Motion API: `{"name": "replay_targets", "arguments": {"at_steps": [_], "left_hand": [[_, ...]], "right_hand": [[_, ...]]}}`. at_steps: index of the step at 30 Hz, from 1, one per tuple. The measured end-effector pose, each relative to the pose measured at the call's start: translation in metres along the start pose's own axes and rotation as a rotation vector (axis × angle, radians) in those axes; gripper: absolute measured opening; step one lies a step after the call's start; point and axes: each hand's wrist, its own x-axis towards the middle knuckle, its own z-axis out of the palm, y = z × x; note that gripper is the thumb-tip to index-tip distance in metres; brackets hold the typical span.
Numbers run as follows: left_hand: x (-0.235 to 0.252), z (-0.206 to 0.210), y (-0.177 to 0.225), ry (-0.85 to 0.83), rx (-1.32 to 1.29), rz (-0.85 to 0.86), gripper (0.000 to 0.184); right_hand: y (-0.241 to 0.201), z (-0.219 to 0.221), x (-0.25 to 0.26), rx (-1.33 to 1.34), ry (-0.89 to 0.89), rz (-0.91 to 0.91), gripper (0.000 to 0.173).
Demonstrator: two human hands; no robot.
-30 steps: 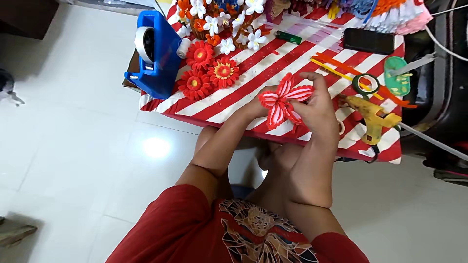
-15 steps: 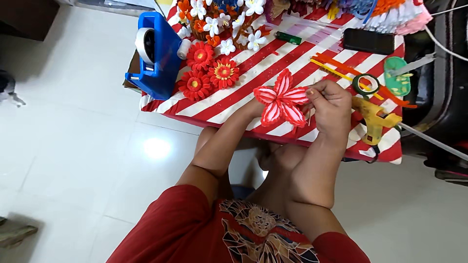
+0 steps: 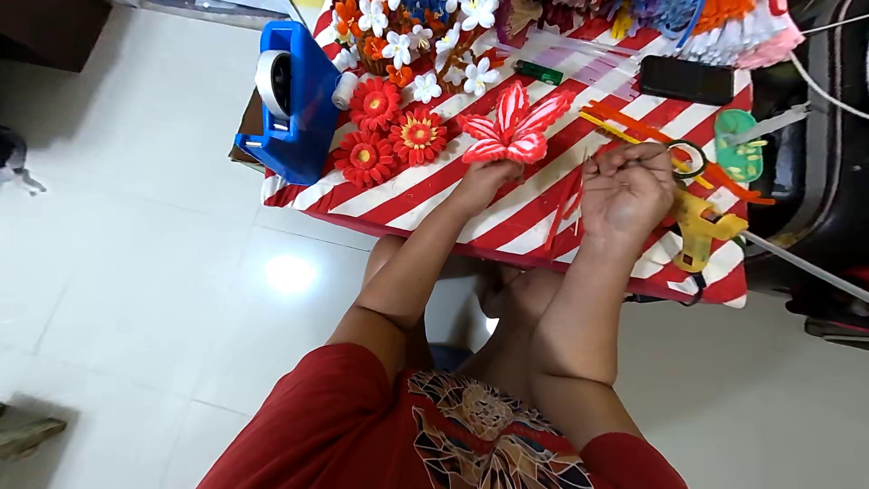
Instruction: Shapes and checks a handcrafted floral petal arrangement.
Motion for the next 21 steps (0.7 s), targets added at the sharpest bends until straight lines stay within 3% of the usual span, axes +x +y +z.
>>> {"name": "replay_targets", "arguments": {"at_steps": [8,13,21], "left_hand": [[0.002,-0.001,0.002,-0.075,0.012,0.018,0.016],[0.001,-0.002,0.001,0.022,0.075,0.073,0.017],[0.004,-0.004,-0.002,-0.05,-0.015,0.163,0.017]], "right_hand": [[0.012,0.009,-0.003,-0.08,-0.119,0.164,0.026],[0.014,0.011,-0.003,-0.092,-0.135,0.188,0.024],[0.011,0.008,-0.002,-0.133,-0.213,0.204,0.024]]}}
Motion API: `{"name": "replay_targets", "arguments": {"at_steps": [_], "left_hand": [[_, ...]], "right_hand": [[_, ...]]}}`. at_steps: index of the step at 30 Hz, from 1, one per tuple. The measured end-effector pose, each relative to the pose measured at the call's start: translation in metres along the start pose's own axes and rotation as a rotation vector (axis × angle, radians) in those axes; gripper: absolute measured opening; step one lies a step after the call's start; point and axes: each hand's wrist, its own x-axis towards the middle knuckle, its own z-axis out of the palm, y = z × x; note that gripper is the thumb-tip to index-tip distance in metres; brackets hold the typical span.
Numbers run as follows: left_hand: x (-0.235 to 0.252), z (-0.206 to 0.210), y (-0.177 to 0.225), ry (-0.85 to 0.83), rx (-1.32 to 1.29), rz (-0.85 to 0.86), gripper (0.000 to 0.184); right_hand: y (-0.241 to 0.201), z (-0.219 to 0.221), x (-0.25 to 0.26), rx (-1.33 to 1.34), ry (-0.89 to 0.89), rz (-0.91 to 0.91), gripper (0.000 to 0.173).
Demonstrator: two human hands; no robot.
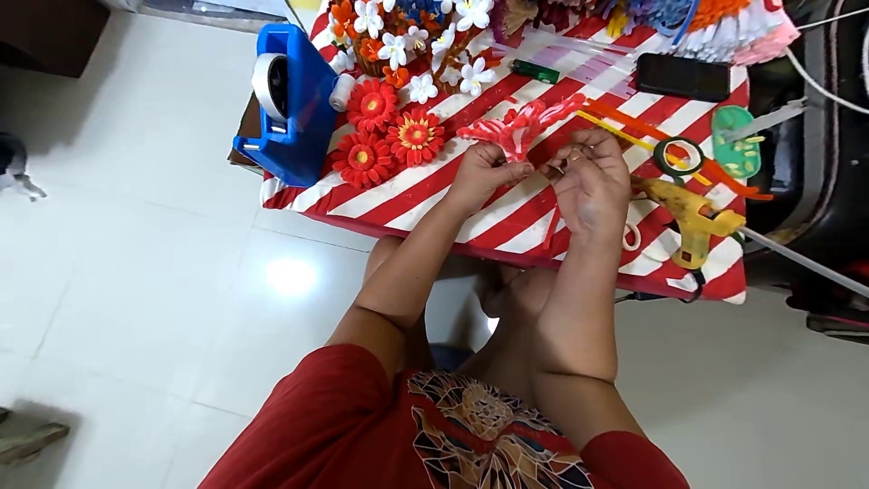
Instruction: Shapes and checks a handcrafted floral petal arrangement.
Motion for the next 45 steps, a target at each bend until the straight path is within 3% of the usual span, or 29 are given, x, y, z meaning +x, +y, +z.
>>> {"name": "replay_targets", "arguments": {"at_steps": [7,11,14,18,24,30,38,42,45], "left_hand": [[0.001,0.005,-0.004,0.118,0.242,0.094,0.013],[0.001,0.005,-0.009,0.185,0.418,0.187,0.013],[0.0,0.005,-0.013,0.22,0.607,0.3,0.01],[-0.005,0.01,-0.008,0.233,0.837,0.407,0.013],[-0.003,0.01,-0.006,0.202,0.772,0.381,0.007],[-0.001,0.005,-0.009,0.087,0.718,0.277,0.009],[-0.001,0.007,-0.007,0.082,0.753,0.217,0.02],[-0.001,0.007,-0.008,0.097,0.694,0.268,0.011],[0.0,0.006,-0.006,0.092,0.627,0.278,0.014]], "right_hand": [[0.006,0.007,0.003,-0.062,0.011,0.064,0.021],[0.01,0.005,0.003,-0.101,-0.11,0.084,0.016],[0.015,0.005,0.002,-0.161,-0.214,0.017,0.033],[0.023,0.021,-0.003,-0.185,-0.066,-0.028,0.046],[0.031,0.036,-0.008,-0.034,0.133,-0.066,0.039],[0.016,0.015,-0.001,0.194,0.126,-0.101,0.025],[0.004,-0.021,0.004,0.399,-0.117,0.03,0.012],[0.004,-0.021,0.004,0.352,-0.099,0.024,0.014],[0.006,-0.019,0.004,0.241,-0.051,0.014,0.019]]}}
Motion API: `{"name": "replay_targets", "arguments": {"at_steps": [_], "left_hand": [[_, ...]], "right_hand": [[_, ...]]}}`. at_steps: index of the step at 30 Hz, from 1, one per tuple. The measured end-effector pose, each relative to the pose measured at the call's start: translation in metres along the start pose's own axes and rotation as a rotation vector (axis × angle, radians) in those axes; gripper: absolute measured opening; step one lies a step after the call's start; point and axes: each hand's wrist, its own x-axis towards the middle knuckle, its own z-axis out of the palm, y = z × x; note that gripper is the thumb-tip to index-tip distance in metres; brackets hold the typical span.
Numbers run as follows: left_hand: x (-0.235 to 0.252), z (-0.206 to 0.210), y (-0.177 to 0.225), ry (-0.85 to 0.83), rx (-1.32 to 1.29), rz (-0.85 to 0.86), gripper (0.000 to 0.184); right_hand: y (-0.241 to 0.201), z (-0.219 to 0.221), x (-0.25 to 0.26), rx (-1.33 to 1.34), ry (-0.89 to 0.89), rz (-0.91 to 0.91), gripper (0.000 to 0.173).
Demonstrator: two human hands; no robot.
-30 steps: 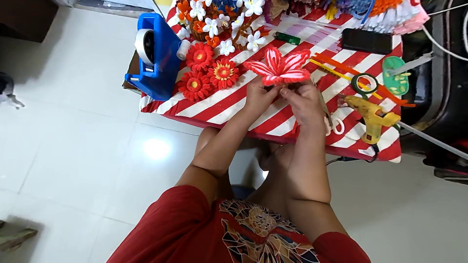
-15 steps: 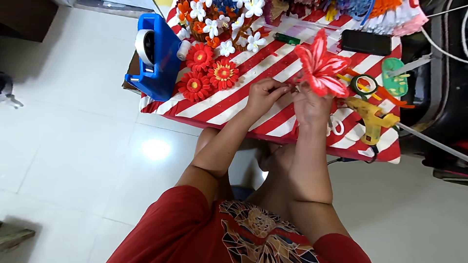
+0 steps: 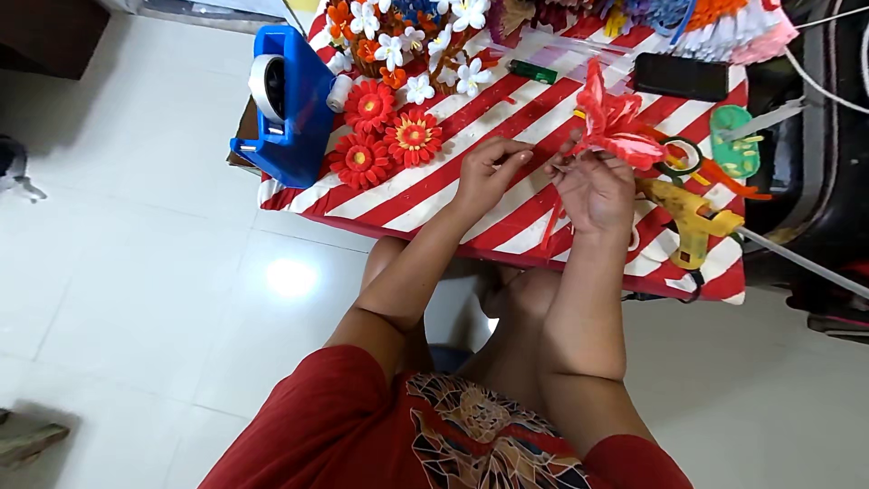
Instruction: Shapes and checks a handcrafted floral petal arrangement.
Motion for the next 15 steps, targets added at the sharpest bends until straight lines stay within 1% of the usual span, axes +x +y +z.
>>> {"name": "replay_targets", "arguments": {"at_steps": [3,5,8,12,14,15], "left_hand": [[0.004,-0.003,0.003,-0.012,-0.101,-0.073,0.022],[0.007,-0.005,0.004,-0.026,-0.182,-0.144,0.024],[0.008,-0.008,0.003,-0.041,-0.3,-0.194,0.025],[0.01,-0.008,0.005,-0.023,-0.427,-0.234,0.022],[0.01,-0.008,0.005,-0.022,-0.379,-0.234,0.018],[0.009,-0.008,0.004,-0.018,-0.349,-0.219,0.012]], "right_hand": [[0.002,0.004,0.0,-0.088,0.041,0.018,0.02],[0.003,0.009,0.0,-0.156,0.07,0.03,0.019],[0.009,0.013,0.0,-0.263,0.084,0.011,0.021],[0.017,0.016,0.0,-0.306,0.052,-0.018,0.029],[0.018,0.017,-0.001,-0.316,0.038,-0.015,0.028],[0.018,0.017,-0.002,-0.315,0.033,-0.011,0.028]]}}
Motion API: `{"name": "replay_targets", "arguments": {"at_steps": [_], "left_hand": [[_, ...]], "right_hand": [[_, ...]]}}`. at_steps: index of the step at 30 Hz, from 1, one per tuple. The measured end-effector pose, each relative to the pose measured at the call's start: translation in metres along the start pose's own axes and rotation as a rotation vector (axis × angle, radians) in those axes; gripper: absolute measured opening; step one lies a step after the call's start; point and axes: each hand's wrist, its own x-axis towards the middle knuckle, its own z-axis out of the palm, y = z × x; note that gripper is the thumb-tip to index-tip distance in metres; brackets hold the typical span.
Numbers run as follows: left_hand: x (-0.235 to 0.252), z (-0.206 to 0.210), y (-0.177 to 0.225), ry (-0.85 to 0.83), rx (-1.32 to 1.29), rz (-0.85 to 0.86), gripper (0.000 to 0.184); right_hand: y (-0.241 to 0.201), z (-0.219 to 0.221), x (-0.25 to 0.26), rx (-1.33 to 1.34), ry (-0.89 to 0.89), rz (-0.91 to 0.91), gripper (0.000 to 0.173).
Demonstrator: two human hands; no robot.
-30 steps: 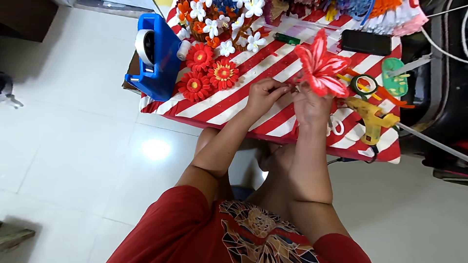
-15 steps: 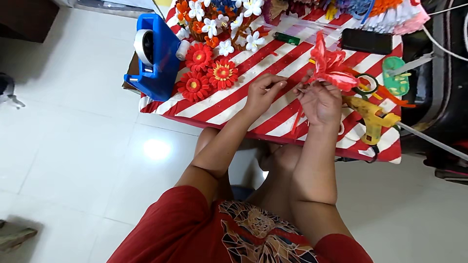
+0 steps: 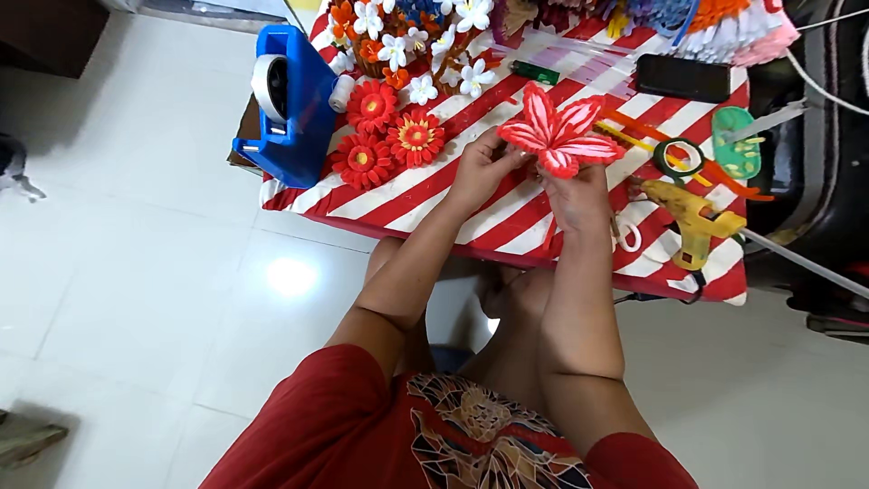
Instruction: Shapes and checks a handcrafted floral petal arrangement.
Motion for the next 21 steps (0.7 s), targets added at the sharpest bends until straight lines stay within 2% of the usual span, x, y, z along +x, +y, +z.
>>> {"name": "replay_targets", "arguments": {"at_steps": [1,5,9,15,18,21], "left_hand": [[-0.001,0.0,-0.002,0.007,0.017,0.027,0.008],[-0.001,-0.004,-0.001,0.01,-0.132,0.1,0.02],[-0.002,-0.006,0.009,0.025,-0.461,0.002,0.024],[-0.002,-0.008,0.011,0.01,-0.829,-0.068,0.027],[0.0,-0.007,0.013,0.07,-0.802,-0.104,0.034],[0.0,-0.005,0.009,0.067,-0.509,-0.085,0.033]], "right_hand": [[0.0,0.0,0.0,0.005,-0.002,-0.001,0.028],[-0.002,-0.002,0.0,0.029,0.049,-0.03,0.026],[-0.004,-0.005,0.002,0.048,0.173,-0.096,0.026],[-0.013,-0.013,0.01,0.299,0.318,-0.231,0.018],[-0.016,-0.026,0.01,0.4,0.28,-0.226,0.021],[-0.02,-0.028,0.008,0.468,0.229,-0.163,0.025]]}}
